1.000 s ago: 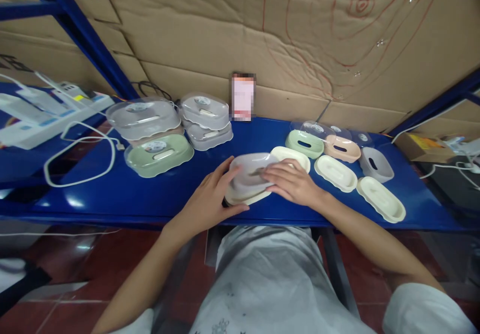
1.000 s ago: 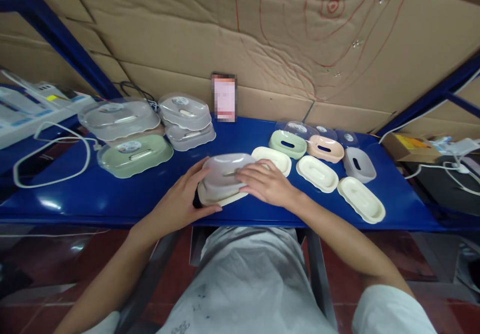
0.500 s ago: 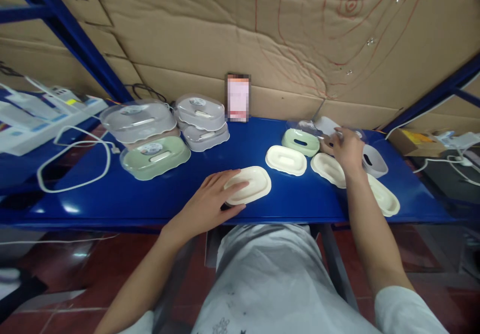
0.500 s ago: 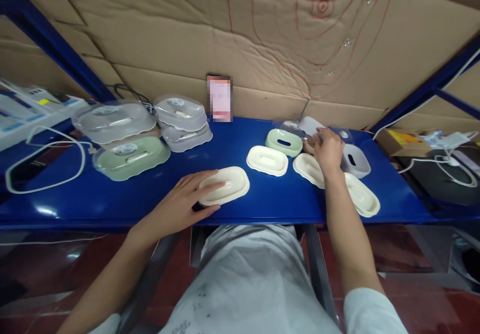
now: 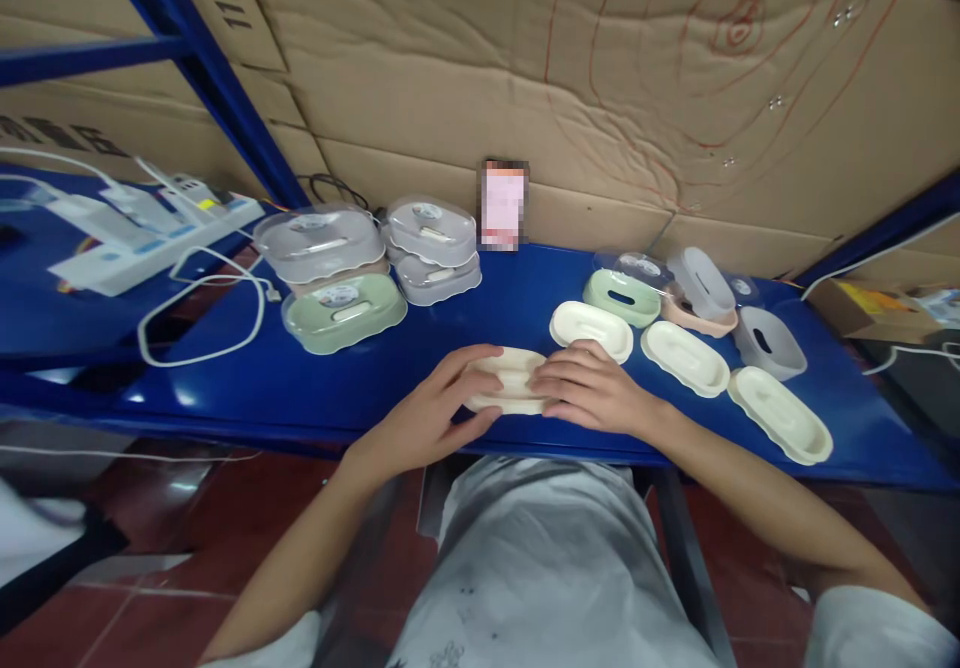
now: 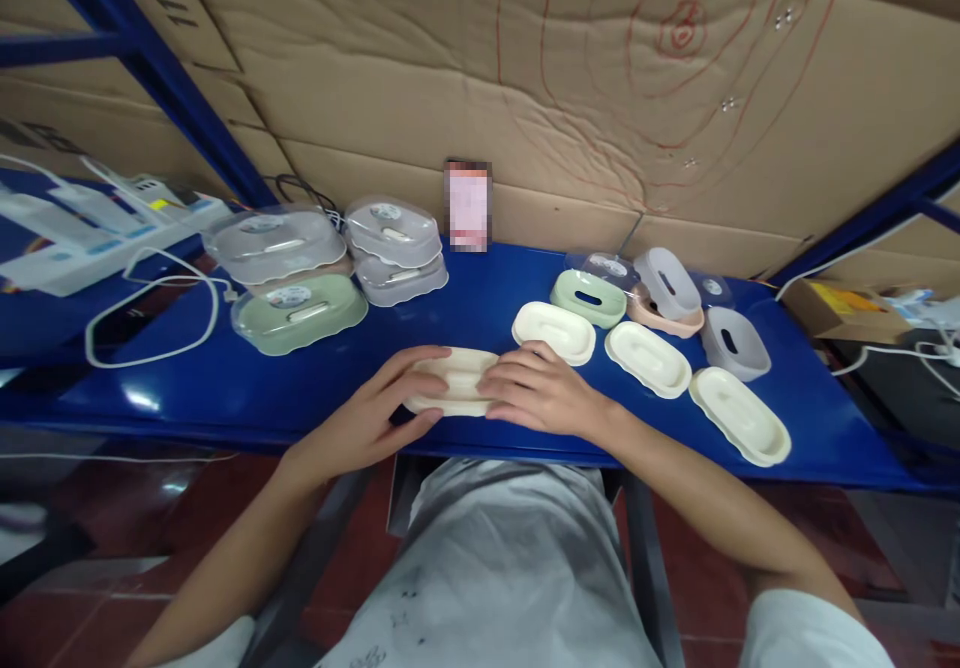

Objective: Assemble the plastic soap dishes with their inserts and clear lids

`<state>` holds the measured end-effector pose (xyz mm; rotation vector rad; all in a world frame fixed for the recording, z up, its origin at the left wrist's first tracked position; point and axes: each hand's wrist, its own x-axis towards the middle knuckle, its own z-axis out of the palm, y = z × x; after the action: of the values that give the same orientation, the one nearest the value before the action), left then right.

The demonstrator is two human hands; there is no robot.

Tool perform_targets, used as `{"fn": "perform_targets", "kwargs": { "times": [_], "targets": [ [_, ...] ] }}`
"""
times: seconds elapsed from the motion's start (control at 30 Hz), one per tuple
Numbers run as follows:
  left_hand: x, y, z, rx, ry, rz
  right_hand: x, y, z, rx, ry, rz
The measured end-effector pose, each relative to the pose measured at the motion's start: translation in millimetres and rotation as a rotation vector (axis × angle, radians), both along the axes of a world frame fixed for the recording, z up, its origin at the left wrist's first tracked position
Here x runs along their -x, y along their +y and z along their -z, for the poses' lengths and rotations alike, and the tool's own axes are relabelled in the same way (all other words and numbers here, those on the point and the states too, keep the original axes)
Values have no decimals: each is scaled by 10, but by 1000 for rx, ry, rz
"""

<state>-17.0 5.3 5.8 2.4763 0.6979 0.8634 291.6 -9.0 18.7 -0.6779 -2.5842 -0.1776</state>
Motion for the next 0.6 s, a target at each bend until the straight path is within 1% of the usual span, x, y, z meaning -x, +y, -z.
{"fn": "perform_targets", "kwargs": {
  "times": [0.07,0.13,0.23,0.3,0.4,0.5,0.6],
  "targets": [
    [-1,-2,2,25,17,14,17,-10,-3,-7,22,-14],
    [-7,-3,7,25,22,7,25,-27,-48,-48,33,-20],
    [-24,-4,16,-3,27,-45,-7,-58,-158,-89,79,12],
    [-39,-5,21,-18,50,-111,-81,-61,-225,-91,97,93],
    [-57,-2,26,-24,101,-176,-256,-6,-265,-115,75,278],
    [-61,7,39,-33,131,-168,-437,98,-233,-145,84,429],
    [-58,24,66,-50,147,-155,-566,190,-181,-120,55,533]
  ]
}}
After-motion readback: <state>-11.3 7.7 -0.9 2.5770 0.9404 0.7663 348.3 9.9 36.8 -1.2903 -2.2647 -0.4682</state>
